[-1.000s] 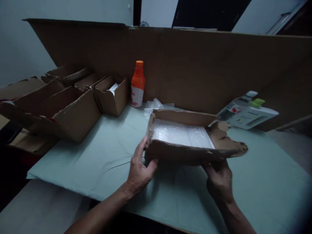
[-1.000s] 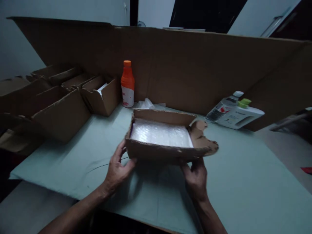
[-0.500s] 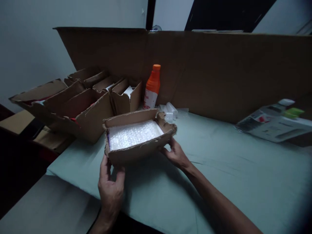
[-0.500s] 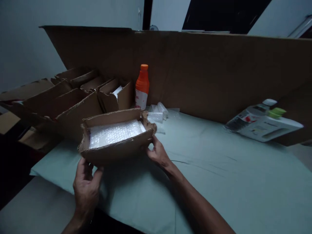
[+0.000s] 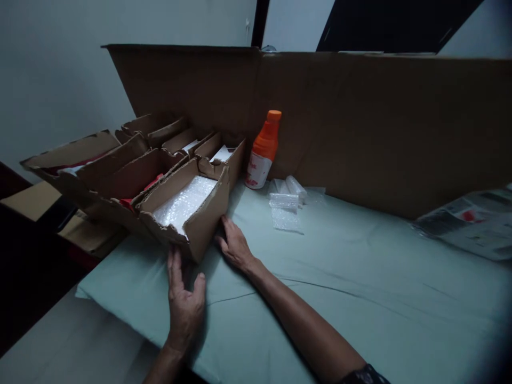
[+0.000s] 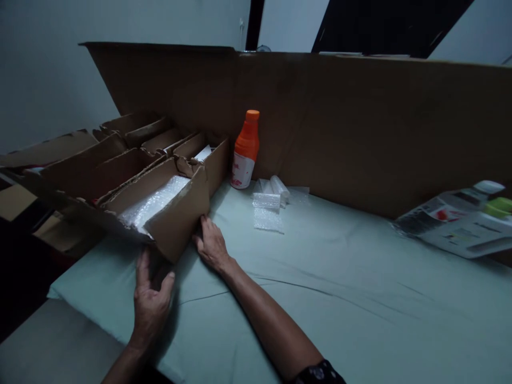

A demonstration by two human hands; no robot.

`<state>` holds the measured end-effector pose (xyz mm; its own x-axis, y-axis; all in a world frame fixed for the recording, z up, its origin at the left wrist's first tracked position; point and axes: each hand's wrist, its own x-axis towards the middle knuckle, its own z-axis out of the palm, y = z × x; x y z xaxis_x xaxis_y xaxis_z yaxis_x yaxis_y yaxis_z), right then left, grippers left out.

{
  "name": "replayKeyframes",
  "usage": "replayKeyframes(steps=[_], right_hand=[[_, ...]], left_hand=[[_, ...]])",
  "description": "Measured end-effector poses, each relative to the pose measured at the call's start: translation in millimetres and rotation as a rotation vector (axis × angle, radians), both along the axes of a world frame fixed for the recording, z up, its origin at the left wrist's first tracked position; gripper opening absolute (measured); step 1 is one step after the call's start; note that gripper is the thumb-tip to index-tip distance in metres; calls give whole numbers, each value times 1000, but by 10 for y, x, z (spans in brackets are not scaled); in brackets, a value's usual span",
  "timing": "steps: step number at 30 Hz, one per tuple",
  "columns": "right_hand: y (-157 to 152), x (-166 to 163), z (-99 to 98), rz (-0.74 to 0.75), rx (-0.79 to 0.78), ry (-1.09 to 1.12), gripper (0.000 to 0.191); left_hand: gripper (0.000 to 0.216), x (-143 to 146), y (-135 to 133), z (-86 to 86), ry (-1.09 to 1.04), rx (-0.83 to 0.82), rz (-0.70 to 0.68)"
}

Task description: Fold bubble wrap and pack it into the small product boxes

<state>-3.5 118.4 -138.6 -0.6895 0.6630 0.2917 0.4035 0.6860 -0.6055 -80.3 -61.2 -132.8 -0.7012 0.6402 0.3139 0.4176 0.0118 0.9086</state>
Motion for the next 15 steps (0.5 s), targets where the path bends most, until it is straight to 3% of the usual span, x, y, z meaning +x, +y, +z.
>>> replayKeyframes(steps=[6, 10, 15], right_hand=[[-43, 16, 55, 69, 51, -125, 73], [-35, -1, 69, 71, 64, -149, 74], [-7, -12, 41, 74, 80, -158, 75]], left_hand=[[78, -199, 111, -24, -84, -55, 20], [53, -246, 25, -29, -83, -155, -8], [29, -76, 30, 228, 195, -366, -221]])
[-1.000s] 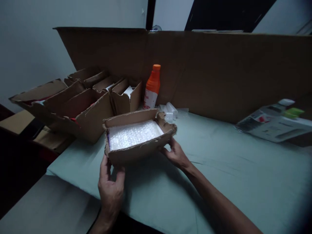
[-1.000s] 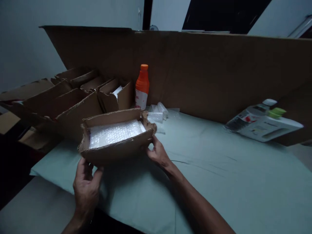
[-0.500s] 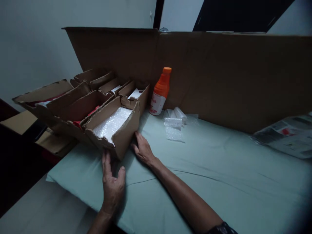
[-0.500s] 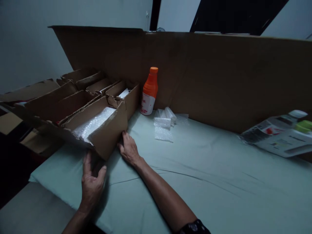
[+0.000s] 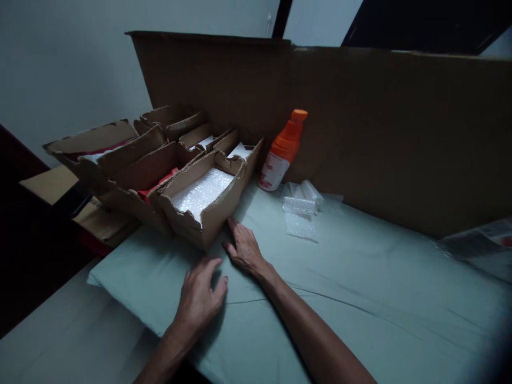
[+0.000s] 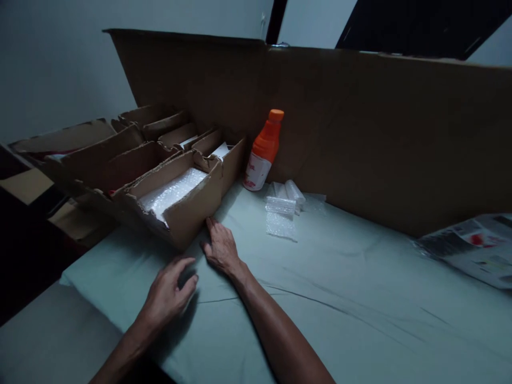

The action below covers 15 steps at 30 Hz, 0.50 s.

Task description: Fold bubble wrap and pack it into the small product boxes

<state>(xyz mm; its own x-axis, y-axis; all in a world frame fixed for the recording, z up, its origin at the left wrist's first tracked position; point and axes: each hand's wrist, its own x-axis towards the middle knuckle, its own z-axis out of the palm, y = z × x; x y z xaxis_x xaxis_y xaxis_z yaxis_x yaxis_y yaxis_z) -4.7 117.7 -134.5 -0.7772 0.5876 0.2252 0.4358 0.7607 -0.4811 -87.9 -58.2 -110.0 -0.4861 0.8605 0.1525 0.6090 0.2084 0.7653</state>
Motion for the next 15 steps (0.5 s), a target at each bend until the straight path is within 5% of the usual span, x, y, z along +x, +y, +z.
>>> replayKeyframes(steps=[3, 7, 12, 15], right_hand=[[22, -11, -23, -12, 13, -15, 75], [42, -22, -48, 11, -53, 44, 67], [223, 186, 79, -1, -206, 259, 39], [450, 421, 411, -176, -226, 369, 32]], left_hand=[[20, 97, 123, 226, 131, -112, -169], [21, 21, 493, 344, 63, 65, -248], [39, -181, 1034, 93, -17, 214, -283], [48, -189, 1192, -131, -43, 239, -288]])
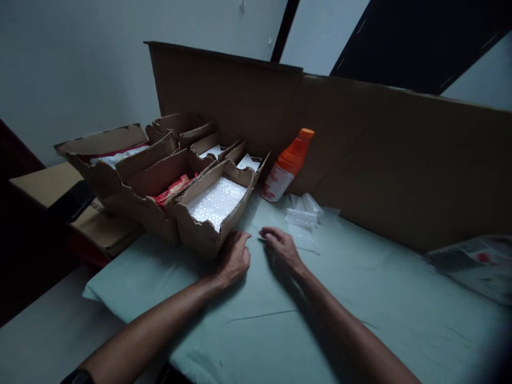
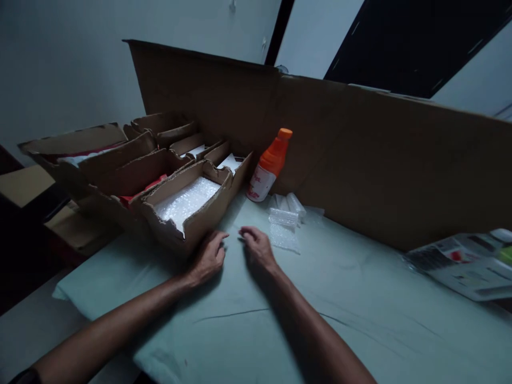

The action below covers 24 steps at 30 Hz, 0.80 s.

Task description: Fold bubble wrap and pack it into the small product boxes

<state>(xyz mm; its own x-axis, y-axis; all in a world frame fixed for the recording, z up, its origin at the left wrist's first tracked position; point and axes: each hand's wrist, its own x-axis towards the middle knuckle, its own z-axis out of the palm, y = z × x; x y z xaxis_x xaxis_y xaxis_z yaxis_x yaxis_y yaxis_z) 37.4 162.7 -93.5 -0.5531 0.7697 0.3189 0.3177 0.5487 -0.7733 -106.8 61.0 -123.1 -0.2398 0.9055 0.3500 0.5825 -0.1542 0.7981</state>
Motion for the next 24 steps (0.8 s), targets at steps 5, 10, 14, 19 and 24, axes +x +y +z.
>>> replayKeyframes(steps=[5, 10, 14, 19, 24], right_hand=[[165, -188, 1081, -90, 226, 30, 27], [175, -1204, 1861, 160, 528, -679, 27], [260, -1807, 1817, 256, 516, -1220, 31], [384, -1722, 1806, 299, 429, -1017, 23], [772, -796, 2281, -4, 240, -379, 26]], left_hand=[[47, 65, 61, -212, -46, 16, -1], [48, 75, 69, -309, -65, 37, 14], [43, 92, 86, -401, -55, 60, 8], [42, 91, 101, -455, -51, 52, -7], [36, 99, 91, -436, -63, 43, -16]])
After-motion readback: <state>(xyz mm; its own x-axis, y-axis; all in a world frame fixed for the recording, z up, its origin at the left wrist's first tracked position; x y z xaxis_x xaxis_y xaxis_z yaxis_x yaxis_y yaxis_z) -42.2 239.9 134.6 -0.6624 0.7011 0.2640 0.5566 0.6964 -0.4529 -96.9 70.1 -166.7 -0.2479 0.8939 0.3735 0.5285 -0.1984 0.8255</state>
